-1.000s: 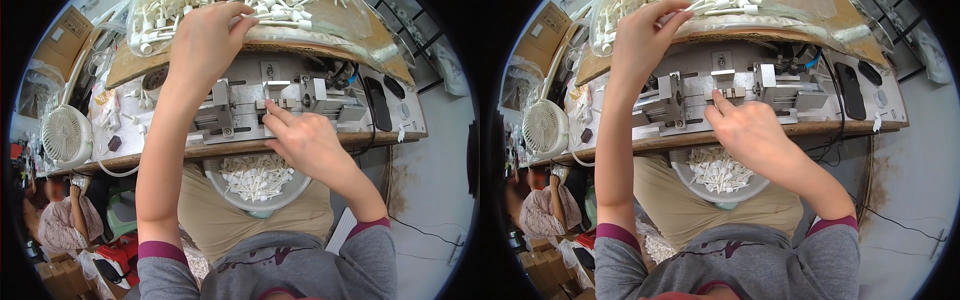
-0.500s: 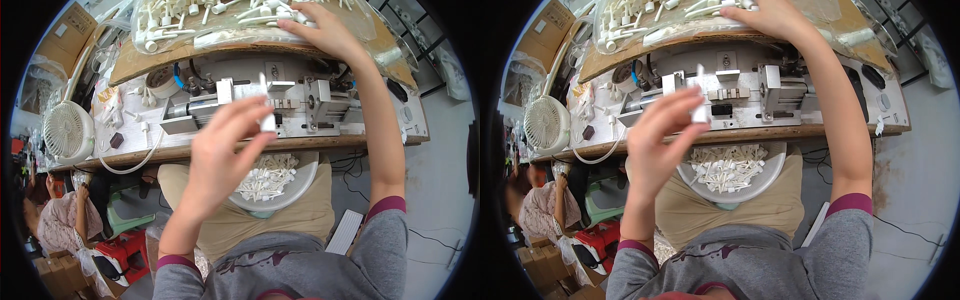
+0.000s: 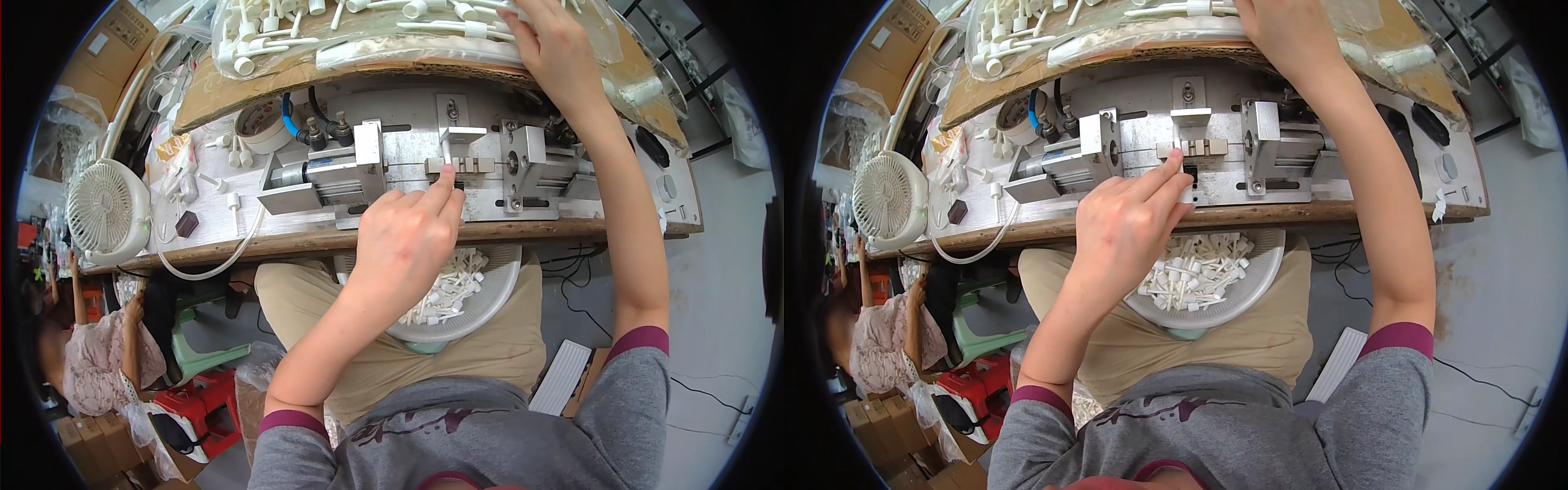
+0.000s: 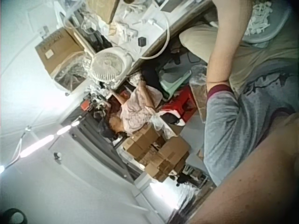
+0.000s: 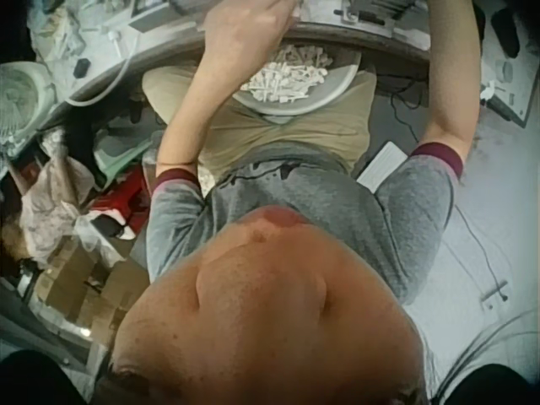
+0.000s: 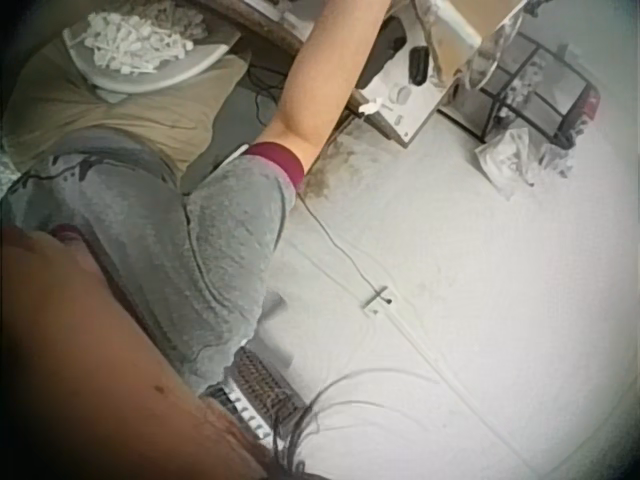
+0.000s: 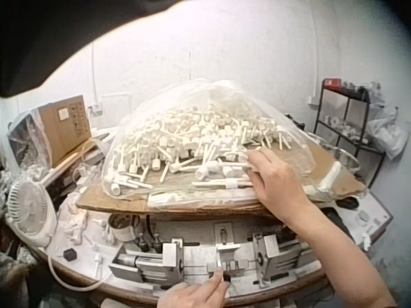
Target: Manually assemble white plastic mechanical components using a small pneumatic or manual press on a workbench.
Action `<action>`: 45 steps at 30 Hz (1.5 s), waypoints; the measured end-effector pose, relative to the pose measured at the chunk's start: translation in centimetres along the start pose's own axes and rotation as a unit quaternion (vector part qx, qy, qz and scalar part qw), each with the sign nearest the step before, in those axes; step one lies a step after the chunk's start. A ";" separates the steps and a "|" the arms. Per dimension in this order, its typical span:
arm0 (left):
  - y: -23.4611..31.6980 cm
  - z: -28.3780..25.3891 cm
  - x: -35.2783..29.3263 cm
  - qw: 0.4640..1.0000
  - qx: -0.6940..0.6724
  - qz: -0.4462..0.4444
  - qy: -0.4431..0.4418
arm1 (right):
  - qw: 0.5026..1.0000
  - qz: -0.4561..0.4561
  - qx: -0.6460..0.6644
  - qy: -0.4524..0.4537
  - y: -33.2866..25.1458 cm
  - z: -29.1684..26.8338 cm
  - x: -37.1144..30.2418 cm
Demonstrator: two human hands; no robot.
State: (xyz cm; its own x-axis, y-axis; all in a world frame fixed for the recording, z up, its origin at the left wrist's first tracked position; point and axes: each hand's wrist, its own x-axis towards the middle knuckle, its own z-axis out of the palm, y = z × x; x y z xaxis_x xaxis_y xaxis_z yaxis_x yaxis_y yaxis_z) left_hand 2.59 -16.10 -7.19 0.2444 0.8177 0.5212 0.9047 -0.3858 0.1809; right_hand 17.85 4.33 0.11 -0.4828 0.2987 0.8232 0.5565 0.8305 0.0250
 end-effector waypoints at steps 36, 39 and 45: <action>3.6 -1.4 -3.5 0.949 -0.158 0.009 0.272 | 0.652 0.511 0.550 0.107 -16.3 -3.9 -12.7; 3.5 -2.9 -4.8 0.940 -0.221 -0.037 0.257 | 0.659 0.520 0.524 0.143 -17.2 -4.2 -12.3; 3.1 -3.3 -6.9 0.945 -0.212 -0.070 0.238 | 0.655 0.513 0.545 0.104 -17.6 -5.6 -14.3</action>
State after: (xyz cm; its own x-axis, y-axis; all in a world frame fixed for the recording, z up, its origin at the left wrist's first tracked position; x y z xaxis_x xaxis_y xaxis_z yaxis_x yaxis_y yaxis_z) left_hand 2.58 -24.33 -7.47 -0.1427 0.6277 0.7652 0.6701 -0.5077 0.5415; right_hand 18.73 -17.14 -8.94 -0.0671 0.9861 0.1521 -0.3515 0.1193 -0.9286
